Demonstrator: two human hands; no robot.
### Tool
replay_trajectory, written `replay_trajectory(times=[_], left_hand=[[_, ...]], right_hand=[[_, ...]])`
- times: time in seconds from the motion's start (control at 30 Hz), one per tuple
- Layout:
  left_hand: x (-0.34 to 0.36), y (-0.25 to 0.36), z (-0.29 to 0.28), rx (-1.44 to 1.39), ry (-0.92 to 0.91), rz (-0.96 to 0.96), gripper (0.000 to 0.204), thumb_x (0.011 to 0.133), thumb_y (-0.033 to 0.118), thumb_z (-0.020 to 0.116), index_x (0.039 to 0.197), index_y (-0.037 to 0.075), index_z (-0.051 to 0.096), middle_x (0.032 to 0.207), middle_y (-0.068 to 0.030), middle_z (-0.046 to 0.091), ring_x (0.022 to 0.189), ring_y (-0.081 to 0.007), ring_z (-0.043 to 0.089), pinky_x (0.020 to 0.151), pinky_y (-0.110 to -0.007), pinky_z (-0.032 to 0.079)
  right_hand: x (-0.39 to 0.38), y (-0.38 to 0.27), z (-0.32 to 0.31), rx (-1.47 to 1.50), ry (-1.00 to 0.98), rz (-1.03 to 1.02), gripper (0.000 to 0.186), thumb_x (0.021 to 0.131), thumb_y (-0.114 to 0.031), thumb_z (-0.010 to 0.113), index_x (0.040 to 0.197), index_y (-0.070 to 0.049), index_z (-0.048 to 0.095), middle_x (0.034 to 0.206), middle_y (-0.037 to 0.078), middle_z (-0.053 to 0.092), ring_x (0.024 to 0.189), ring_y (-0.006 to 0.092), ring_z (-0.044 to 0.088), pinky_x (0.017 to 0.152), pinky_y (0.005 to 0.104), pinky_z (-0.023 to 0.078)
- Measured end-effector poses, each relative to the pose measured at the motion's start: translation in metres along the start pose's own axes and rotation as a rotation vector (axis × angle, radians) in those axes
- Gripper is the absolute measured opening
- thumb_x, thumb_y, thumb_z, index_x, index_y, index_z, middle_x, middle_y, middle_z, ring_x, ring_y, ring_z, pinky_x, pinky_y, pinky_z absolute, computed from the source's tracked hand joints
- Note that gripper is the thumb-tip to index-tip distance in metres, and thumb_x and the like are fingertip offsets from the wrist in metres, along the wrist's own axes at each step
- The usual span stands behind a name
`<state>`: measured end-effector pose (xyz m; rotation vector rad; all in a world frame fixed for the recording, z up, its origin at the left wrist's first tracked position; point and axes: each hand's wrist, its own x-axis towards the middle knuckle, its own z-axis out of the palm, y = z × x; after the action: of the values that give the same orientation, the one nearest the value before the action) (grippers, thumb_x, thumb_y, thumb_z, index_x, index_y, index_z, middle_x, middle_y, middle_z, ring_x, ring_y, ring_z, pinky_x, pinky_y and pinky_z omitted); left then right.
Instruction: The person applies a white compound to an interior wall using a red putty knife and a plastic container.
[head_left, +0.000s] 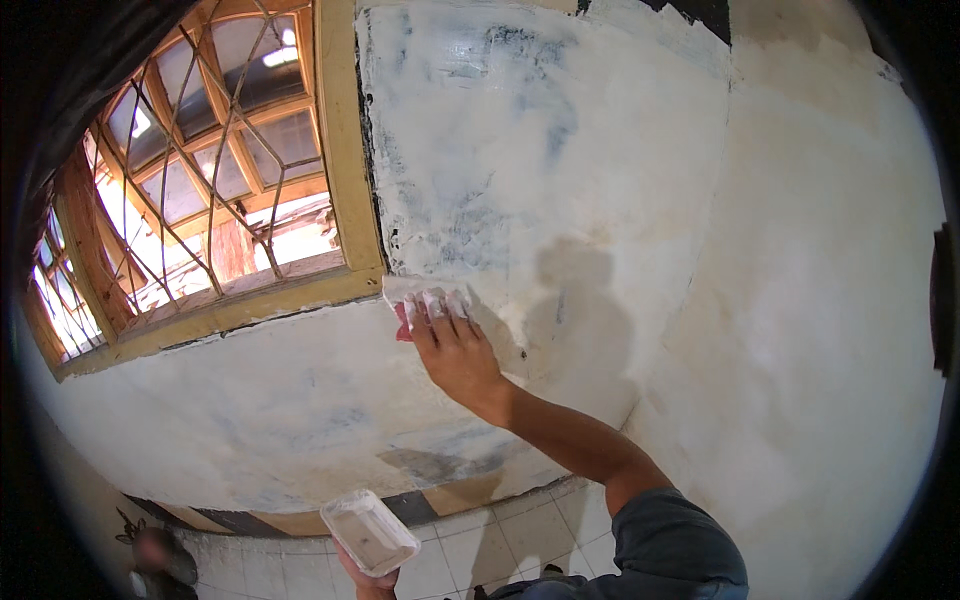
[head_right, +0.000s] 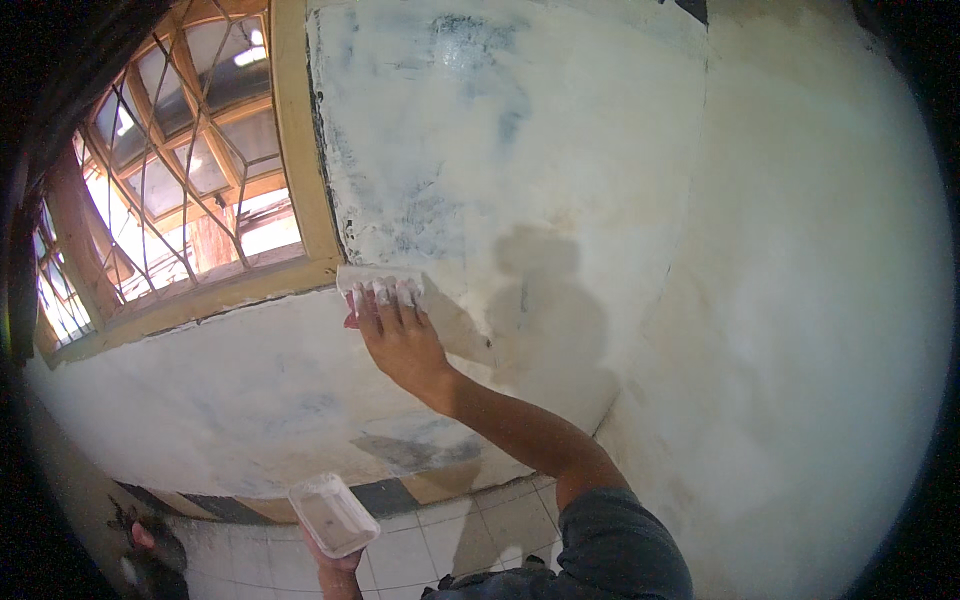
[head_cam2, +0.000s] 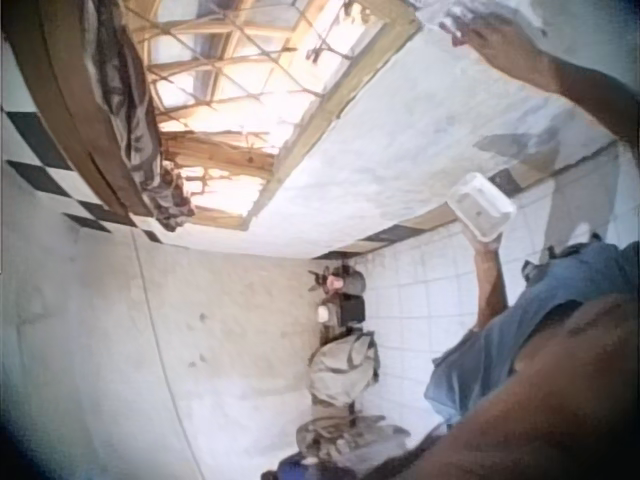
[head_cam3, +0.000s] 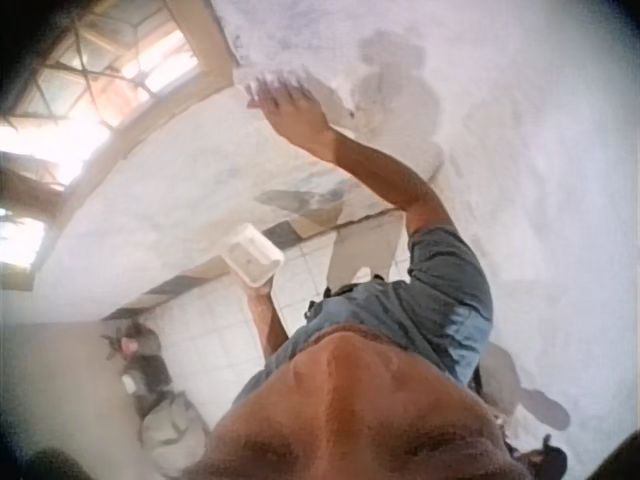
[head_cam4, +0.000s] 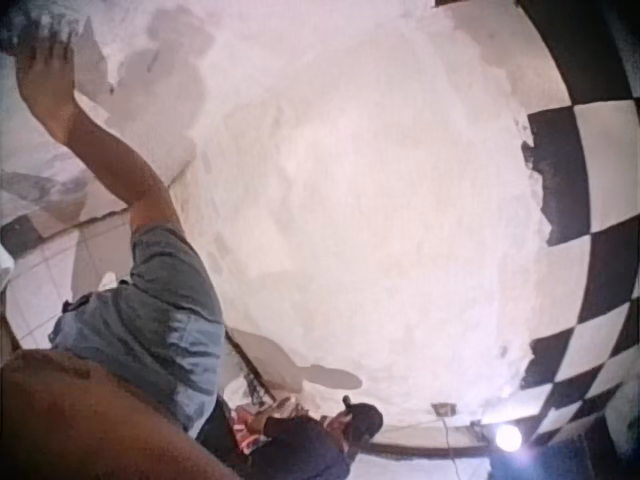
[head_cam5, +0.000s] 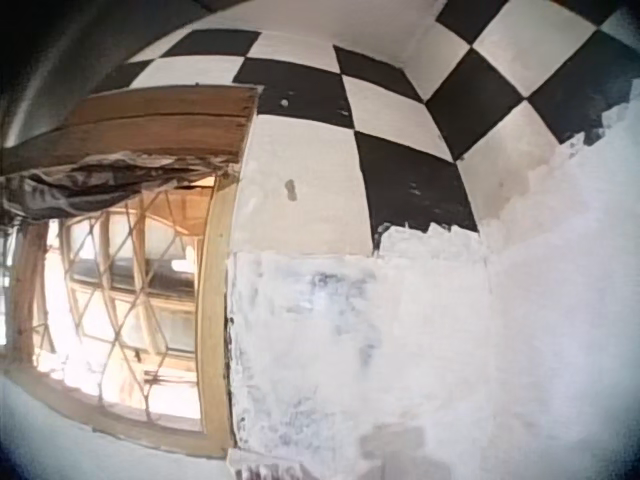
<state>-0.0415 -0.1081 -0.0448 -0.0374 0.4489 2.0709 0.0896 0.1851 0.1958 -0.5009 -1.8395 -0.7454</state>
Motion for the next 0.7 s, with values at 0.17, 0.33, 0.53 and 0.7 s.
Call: replay_trajectory(times=[0.17, 0.33, 0.53, 0.7], left_hand=[[-0.001, -0.003, 0.012, 0.021, 0.001, 0.010, 0.059, 0.098, 0.057, 0.037, 0.134, 0.015, 0.055, 0.124, -0.0093, 0.065, 0.104, -0.0353, 0.067, 0.085, -0.058, 0.057], [0.000, -0.008, 0.017, 0.066, -0.018, -0.002, 0.057, 0.098, 0.056, 0.037, 0.134, 0.015, 0.055, 0.121, -0.0090, 0.065, 0.103, -0.0344, 0.067, 0.082, -0.057, 0.058], [0.003, -0.007, 0.015, 0.049, -0.071, -0.054, 0.057, 0.098, 0.056, 0.038, 0.134, 0.016, 0.055, 0.122, -0.0087, 0.064, 0.106, -0.0344, 0.066, 0.086, -0.059, 0.056], [-0.004, -0.007, 0.006, 0.110, -0.068, 0.022, 0.059, 0.098, 0.057, 0.036, 0.135, 0.016, 0.054, 0.124, -0.0092, 0.064, 0.107, -0.0351, 0.066, 0.086, -0.060, 0.055]], right_hand=[[0.008, 0.068, 0.024, -0.011, 0.069, -0.083, 0.048, 0.089, -0.019, 0.057, 0.133, -0.001, 0.055, 0.130, 0.020, 0.057, 0.123, 0.0381, 0.055, 0.106, 0.0493, 0.044], [-0.083, 0.081, 0.036, 0.180, -0.126, -0.247, 0.049, 0.088, -0.016, 0.058, 0.136, -0.005, 0.056, 0.135, 0.018, 0.056, 0.133, 0.0359, 0.047, 0.114, 0.0554, 0.034], [-0.134, 0.114, 0.010, 0.192, 0.183, 0.544, 0.039, 0.088, 0.005, 0.048, 0.125, 0.005, 0.059, 0.121, 0.023, 0.064, 0.112, 0.0411, 0.062, 0.097, 0.0432, 0.050], [-0.072, 0.175, 0.021, 0.074, 0.370, 0.824, 0.039, 0.086, 0.005, 0.053, 0.124, 0.006, 0.058, 0.120, 0.023, 0.058, 0.109, 0.0393, 0.058, 0.090, 0.0428, 0.049]])
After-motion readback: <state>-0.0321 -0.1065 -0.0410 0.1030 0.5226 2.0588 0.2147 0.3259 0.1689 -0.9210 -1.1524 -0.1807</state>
